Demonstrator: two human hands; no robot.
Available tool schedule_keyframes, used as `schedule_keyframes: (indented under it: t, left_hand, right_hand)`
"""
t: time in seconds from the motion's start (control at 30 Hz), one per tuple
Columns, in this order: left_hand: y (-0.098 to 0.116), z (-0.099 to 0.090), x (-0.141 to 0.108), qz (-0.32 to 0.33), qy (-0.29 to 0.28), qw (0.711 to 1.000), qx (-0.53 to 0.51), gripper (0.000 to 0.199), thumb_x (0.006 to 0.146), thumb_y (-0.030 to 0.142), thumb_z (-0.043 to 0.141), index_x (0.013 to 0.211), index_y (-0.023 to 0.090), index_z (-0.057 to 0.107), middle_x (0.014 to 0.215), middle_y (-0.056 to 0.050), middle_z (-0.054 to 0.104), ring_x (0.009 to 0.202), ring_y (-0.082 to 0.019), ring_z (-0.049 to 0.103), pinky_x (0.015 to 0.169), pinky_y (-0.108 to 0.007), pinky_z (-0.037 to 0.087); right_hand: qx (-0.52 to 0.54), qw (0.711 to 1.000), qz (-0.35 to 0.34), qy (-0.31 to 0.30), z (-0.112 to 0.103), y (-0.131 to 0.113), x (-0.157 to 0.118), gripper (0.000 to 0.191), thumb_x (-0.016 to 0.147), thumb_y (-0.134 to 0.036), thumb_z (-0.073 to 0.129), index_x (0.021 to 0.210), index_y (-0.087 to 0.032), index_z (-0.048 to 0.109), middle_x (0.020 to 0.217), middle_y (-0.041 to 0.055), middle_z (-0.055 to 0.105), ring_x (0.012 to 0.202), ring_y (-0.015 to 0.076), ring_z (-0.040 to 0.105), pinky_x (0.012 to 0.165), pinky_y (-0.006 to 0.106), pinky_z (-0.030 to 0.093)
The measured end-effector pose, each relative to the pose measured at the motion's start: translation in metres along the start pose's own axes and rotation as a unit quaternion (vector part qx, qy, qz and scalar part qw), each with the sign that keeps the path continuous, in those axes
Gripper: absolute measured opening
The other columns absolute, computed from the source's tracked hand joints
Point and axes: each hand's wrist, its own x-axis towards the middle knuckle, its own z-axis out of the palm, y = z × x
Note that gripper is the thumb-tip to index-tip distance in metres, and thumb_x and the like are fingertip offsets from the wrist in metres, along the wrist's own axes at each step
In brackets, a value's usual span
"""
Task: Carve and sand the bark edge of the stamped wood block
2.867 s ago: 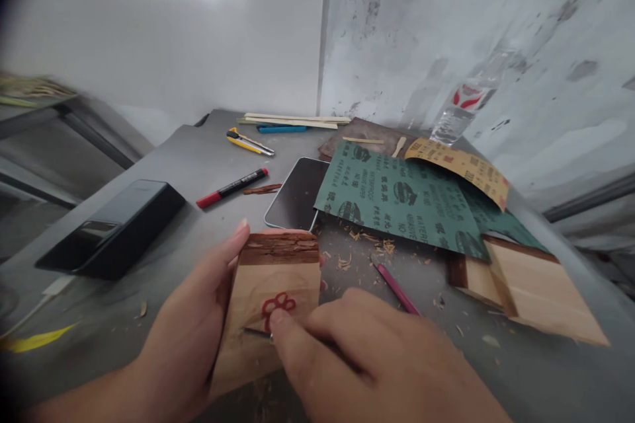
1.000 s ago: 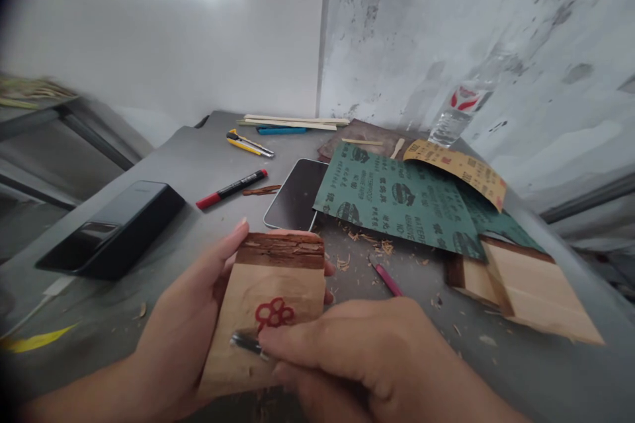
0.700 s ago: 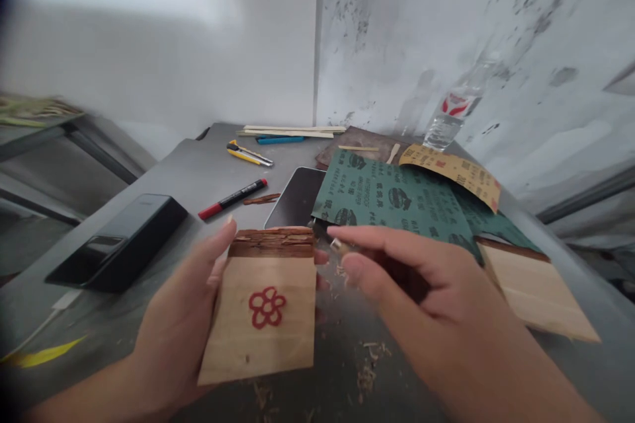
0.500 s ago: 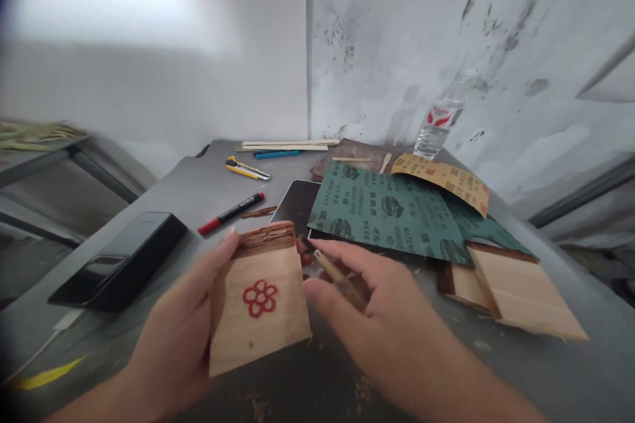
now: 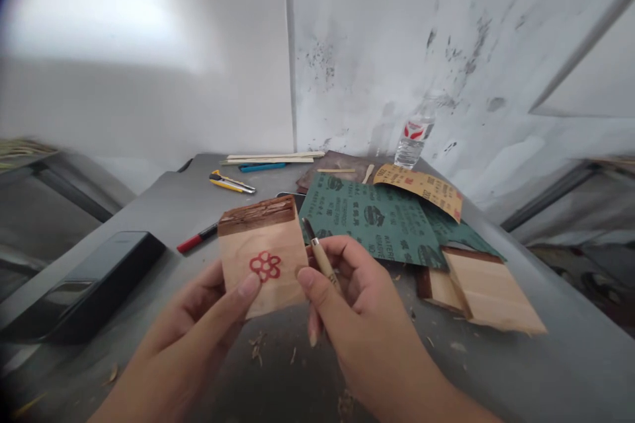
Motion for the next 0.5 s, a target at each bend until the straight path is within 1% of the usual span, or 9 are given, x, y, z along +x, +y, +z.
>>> schedule_keyframes:
  t: [0.1, 0.17, 0.23, 0.27, 0.3, 0.33, 0.37, 0.43, 0.5]
  left_hand:
    - [0.0021, 0.0013, -0.0017, -0.009, -0.007, 1.0, 0.017, 0.043, 0.094, 0.038, 0.072, 0.135, 0.026, 0.062, 0.123, -0.01, 0.079, 0.106, -0.025, 0.076, 0.086, -0.033, 0.06]
    - [0.0035, 0.0025, -0.0009, -0.011, -0.016, 1.0, 0.017, 0.046, 0.095, 0.04, 0.071, 0.137, 0.025, 0.061, 0.126, -0.011, 0.078, 0.108, -0.026, 0.076, 0.086, -0.034, 0.06]
    - [0.0044, 0.0034, -0.0002, -0.012, -0.026, 0.999, 0.019, 0.046, 0.094, 0.041, 0.072, 0.137, 0.027, 0.061, 0.128, -0.011, 0.077, 0.109, -0.027, 0.075, 0.085, -0.034, 0.061]
    - [0.0045, 0.0038, -0.0003, -0.026, -0.026, 0.999, 0.026, 0.045, 0.095, 0.042, 0.071, 0.137, 0.028, 0.062, 0.129, -0.01, 0.077, 0.109, -0.027, 0.075, 0.086, -0.035, 0.061]
    - [0.0045, 0.0041, -0.0008, -0.032, -0.025, 0.999, 0.035, 0.044, 0.095, 0.042, 0.07, 0.136, 0.029, 0.063, 0.131, -0.009, 0.076, 0.112, -0.027, 0.074, 0.087, -0.035, 0.061]
    - [0.0041, 0.0044, -0.0017, -0.025, -0.03, 0.998, 0.046, 0.042, 0.095, 0.043, 0.07, 0.135, 0.03, 0.064, 0.129, -0.009, 0.077, 0.11, -0.027, 0.075, 0.086, -0.035, 0.061]
    - [0.0035, 0.0046, -0.0029, -0.02, -0.03, 0.998, 0.052, 0.042, 0.095, 0.044, 0.07, 0.135, 0.03, 0.065, 0.13, -0.009, 0.076, 0.112, -0.027, 0.074, 0.087, -0.036, 0.061]
    - [0.0015, 0.0045, -0.0056, -0.006, -0.035, 0.998, 0.06, 0.042, 0.094, 0.045, 0.071, 0.133, 0.03, 0.066, 0.127, -0.009, 0.078, 0.11, -0.028, 0.075, 0.086, -0.036, 0.061]
    - [-0.0012, 0.0034, -0.0078, -0.026, -0.03, 0.998, 0.054, 0.043, 0.093, 0.046, 0.072, 0.133, 0.031, 0.067, 0.124, -0.008, 0.079, 0.107, -0.028, 0.076, 0.084, -0.037, 0.062]
  right_hand:
    - [0.01, 1.0, 0.014, -0.014, 0.001, 0.0021, -0.0003, 0.023, 0.103, -0.045, 0.064, 0.11, -0.024, 0.059, 0.063, -0.0083, 0.053, 0.052, 0.0086, 0.046, 0.05, 0.019, 0.039]
    - [0.022, 0.999, 0.024, -0.013, 0.0018, 0.0034, 0.0003, 0.022, 0.101, -0.043, 0.067, 0.111, -0.026, 0.059, 0.072, -0.007, 0.058, 0.055, 0.0085, 0.049, 0.05, 0.019, 0.041]
    - [0.036, 0.999, 0.025, -0.011, 0.0028, 0.0041, 0.0003, 0.021, 0.099, -0.04, 0.07, 0.113, -0.028, 0.06, 0.088, -0.0045, 0.066, 0.066, 0.0099, 0.058, 0.052, 0.018, 0.045]
    - [0.046, 0.999, 0.02, -0.012, 0.0033, 0.0044, -0.0002, 0.021, 0.098, -0.038, 0.072, 0.113, -0.029, 0.06, 0.096, -0.0035, 0.069, 0.075, 0.011, 0.063, 0.057, 0.018, 0.048]
    - [0.054, 0.998, 0.014, -0.012, 0.0037, 0.0046, -0.001, 0.021, 0.098, -0.036, 0.073, 0.112, -0.029, 0.06, 0.099, -0.0032, 0.071, 0.082, 0.0121, 0.066, 0.062, 0.019, 0.051]
    - [0.059, 0.998, 0.009, -0.012, 0.0039, 0.0048, -0.0019, 0.019, 0.098, -0.037, 0.073, 0.111, -0.029, 0.061, 0.097, -0.0035, 0.071, 0.084, 0.0122, 0.067, 0.064, 0.019, 0.051]
    - [0.058, 0.998, 0.002, -0.01, 0.0039, 0.005, -0.0028, 0.018, 0.098, -0.038, 0.072, 0.109, -0.029, 0.061, 0.092, -0.0041, 0.07, 0.079, 0.0111, 0.067, 0.062, 0.018, 0.05]
    - [0.032, 0.999, -0.002, -0.004, 0.0033, 0.0055, -0.0039, 0.019, 0.1, -0.044, 0.069, 0.101, -0.026, 0.063, 0.075, -0.006, 0.06, 0.061, 0.008, 0.056, 0.052, 0.017, 0.042]
    - [0.0, 1.0, 0.009, 0.005, 0.0022, 0.0059, -0.0037, 0.029, 0.101, -0.052, 0.065, 0.095, -0.023, 0.063, 0.067, -0.0068, 0.052, 0.052, 0.0069, 0.044, 0.045, 0.017, 0.035]
